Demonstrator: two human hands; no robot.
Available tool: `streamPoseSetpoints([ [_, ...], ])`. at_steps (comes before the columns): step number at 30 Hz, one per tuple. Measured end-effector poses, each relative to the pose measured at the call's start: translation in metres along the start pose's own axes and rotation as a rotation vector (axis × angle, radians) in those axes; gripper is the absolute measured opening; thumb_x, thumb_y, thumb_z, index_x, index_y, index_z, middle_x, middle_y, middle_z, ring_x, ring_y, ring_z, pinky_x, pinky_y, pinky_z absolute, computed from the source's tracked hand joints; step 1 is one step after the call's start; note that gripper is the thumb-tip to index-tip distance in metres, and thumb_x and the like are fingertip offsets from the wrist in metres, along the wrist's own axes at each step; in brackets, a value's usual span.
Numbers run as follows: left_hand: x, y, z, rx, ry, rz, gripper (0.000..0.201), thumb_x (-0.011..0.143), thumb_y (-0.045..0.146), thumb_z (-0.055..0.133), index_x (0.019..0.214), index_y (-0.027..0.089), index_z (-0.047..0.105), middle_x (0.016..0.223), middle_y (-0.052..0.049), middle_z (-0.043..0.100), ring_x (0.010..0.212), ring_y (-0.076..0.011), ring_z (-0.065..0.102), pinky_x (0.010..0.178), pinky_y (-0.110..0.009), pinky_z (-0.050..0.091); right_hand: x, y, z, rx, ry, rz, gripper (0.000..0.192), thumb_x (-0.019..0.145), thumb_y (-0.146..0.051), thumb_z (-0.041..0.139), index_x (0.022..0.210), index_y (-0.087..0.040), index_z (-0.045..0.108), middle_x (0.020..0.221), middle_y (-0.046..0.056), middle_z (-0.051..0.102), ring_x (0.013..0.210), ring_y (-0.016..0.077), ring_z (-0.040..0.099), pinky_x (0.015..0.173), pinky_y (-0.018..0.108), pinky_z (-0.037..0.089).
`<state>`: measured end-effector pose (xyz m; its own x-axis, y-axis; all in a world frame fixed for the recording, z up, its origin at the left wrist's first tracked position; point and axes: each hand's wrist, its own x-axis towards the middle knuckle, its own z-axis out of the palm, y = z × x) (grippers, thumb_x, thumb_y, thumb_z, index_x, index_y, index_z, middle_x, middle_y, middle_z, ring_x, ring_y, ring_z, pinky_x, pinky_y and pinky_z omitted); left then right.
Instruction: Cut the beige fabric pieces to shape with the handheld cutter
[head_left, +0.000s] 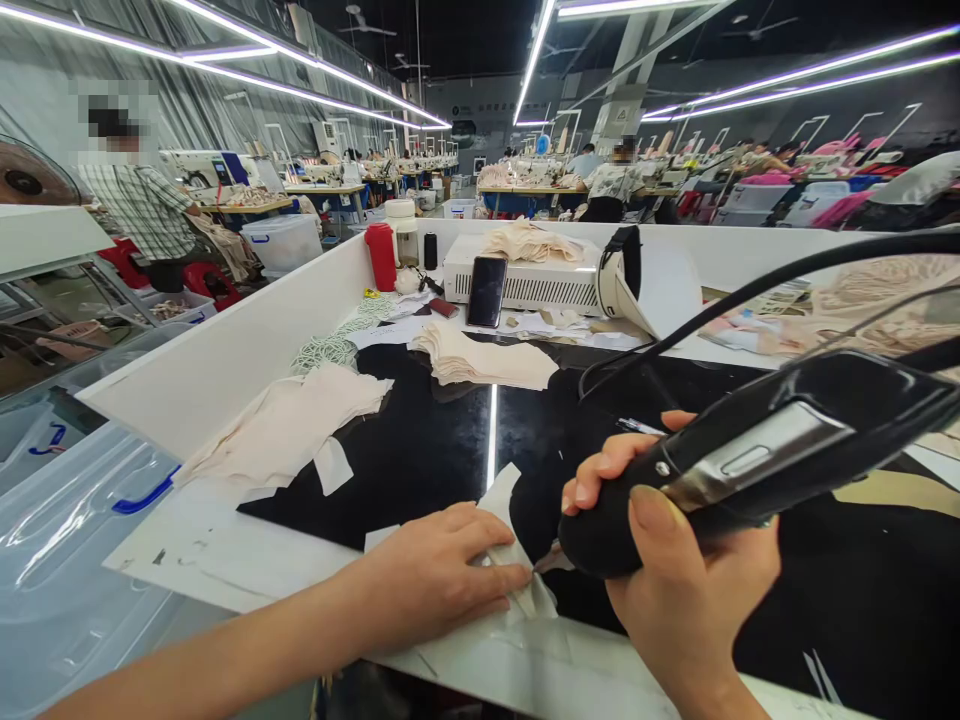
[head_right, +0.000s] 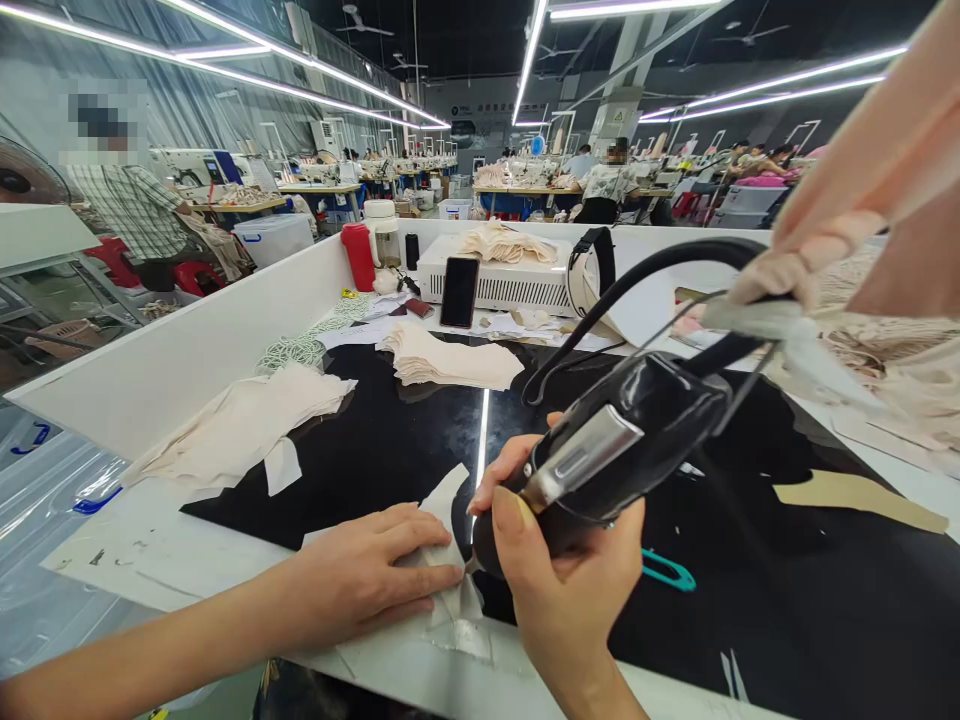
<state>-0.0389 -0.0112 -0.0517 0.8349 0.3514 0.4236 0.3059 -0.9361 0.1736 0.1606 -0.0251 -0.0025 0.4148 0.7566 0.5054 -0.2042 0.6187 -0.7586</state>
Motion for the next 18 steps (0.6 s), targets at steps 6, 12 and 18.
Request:
streamPoseSetpoints([
  [6,0.000,0.001,0.002,-0.010,0.019,0.004,0.023,0.111,0.027,0.057,0.127,0.018,0.071,0.124,-0.014,0.069,0.111,-0.0238,0.067,0.107,-0.037,0.058,0.004,-0.001,0.002,-0.009,0.043,0.006,0.046,0.082,-0.034,0.092,0.118,-0.025,0.065,0.080,-0.004,0.073,0.057,0.0171,0.068,0.052,0.033,0.060],
  [12,0.000,0.000,0.005,-0.017,0.018,0.004,0.023,0.111,0.030,0.060,0.127,0.018,0.070,0.127,-0.013,0.067,0.119,-0.0249,0.065,0.113,-0.038,0.055,0.011,0.001,0.008,0.010,0.092,-0.008,0.050,0.078,-0.034,0.094,0.117,-0.025,0.064,0.077,-0.004,0.072,0.055,0.0165,0.066,0.052,0.033,0.060],
  [18,0.000,0.001,0.004,-0.030,0.001,-0.015,0.022,0.110,0.030,0.061,0.127,0.018,0.070,0.127,-0.014,0.067,0.119,-0.0242,0.065,0.112,-0.037,0.055,0.009,0.007,0.010,-0.022,0.065,0.005,0.045,0.082,-0.032,0.091,0.118,-0.026,0.064,0.079,-0.005,0.072,0.057,0.0164,0.066,0.054,0.034,0.060],
])
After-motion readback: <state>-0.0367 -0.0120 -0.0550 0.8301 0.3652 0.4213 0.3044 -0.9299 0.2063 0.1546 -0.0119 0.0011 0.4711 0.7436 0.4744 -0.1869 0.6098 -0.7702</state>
